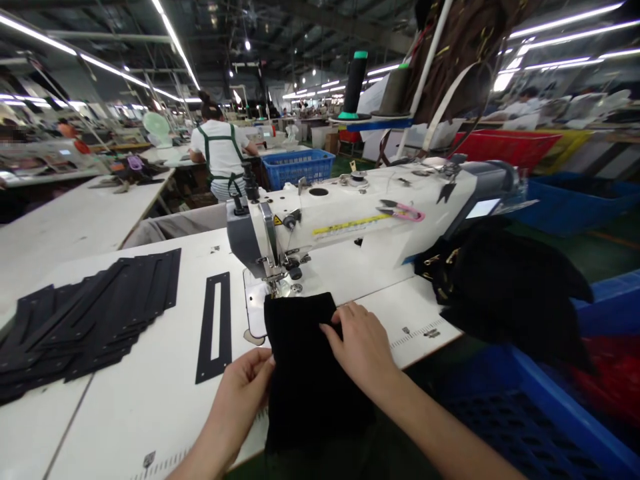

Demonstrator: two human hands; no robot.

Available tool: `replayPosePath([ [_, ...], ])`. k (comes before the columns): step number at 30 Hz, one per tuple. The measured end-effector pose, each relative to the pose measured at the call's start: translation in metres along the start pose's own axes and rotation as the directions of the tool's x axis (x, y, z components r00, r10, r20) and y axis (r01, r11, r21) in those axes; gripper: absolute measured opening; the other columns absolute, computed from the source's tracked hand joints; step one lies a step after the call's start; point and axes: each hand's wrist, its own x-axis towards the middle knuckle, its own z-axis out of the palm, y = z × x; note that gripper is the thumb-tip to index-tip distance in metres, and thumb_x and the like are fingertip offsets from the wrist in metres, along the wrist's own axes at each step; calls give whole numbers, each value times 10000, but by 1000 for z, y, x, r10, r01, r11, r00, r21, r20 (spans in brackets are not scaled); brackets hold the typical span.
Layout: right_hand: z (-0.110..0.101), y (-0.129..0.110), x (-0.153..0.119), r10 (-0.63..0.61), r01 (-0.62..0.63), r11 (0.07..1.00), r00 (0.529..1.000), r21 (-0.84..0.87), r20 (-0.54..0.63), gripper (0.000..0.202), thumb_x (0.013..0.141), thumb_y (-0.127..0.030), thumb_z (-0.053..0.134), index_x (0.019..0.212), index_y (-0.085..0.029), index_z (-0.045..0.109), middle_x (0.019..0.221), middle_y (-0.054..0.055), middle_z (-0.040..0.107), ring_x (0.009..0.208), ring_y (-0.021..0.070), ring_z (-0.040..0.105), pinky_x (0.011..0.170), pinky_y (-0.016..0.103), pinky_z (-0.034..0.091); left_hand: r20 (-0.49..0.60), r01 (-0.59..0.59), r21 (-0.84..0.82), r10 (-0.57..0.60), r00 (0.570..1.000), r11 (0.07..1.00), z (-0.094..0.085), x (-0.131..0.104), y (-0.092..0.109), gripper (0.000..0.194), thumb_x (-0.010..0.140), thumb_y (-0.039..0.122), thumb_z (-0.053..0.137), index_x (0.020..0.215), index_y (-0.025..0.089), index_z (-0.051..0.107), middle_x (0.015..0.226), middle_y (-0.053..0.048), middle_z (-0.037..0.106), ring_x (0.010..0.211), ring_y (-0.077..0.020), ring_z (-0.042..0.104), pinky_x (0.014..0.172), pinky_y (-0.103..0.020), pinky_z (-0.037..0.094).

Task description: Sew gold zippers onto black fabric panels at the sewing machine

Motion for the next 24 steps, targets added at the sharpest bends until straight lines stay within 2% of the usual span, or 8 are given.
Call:
replayPosePath([
  [8,-2,-4,-1,-54,55,998,998,-16,28,125,827,-183,465,710,-168,508,729,91,579,693,239,558,622,344,404,29,17,-13,-17,999,1000,0,-2,3,426,519,512,708,673,147,550,514,29,536,427,-72,401,422,-179,274],
  [13,-19,11,9,144,-136,955,989,265,-12,156,883,-287,343,788,-193,423,611,34,554,546,202,550,510,288,365,63,49,-15,-48,997,999,-1,-3,1,429,580,540,658,674,156,492,504,42,497,455,-85,449,445,-193,380],
  [16,-13,23,14,170,-187,919,982,346,80,144,866,-305,335,778,-205,389,573,27,545,531,207,551,504,285,362,99,19,96,-28,995,995,-7,-6,-2,392,690,523,567,814,156,502,541,28,517,470,-124,504,454,-243,444],
  [18,-5,27,14,155,-187,909,981,372,115,147,860,-321,335,792,-205,395,568,23,550,518,204,550,511,289,370,80,-131,285,113,990,950,-15,-8,-1,414,775,482,483,1039,162,480,687,-20,589,533,-160,558,489,-297,483],
  [19,-1,27,13,150,-188,904,981,383,125,155,861,-333,334,812,-203,405,564,19,555,508,202,550,514,292,376,70,-248,423,241,968,872,-20,-9,0,443,802,458,462,1146,178,442,817,-56,615,628,-186,594,557,-337,507],
  [21,5,26,10,144,-187,895,980,405,134,175,858,-352,351,865,-195,427,591,24,585,529,207,570,534,303,399,145,-449,697,503,852,559,-30,-8,3,547,803,458,496,1277,214,371,1132,-116,557,948,-255,572,793,-432,478],
  [23,7,23,8,134,-177,883,983,435,128,204,847,-362,388,928,-185,447,696,55,633,639,223,613,594,322,438,348,-537,818,568,746,206,-35,-2,7,728,727,559,564,1319,194,347,1325,-141,417,1208,-322,375,989,-528,296],
  [24,7,22,8,129,-171,875,984,453,122,231,842,-364,407,972,-179,452,760,70,647,709,230,625,634,333,455,438,-560,824,530,726,86,-37,2,9,824,684,628,563,1329,168,337,1368,-150,360,1263,-345,284,1025,-565,203],
])
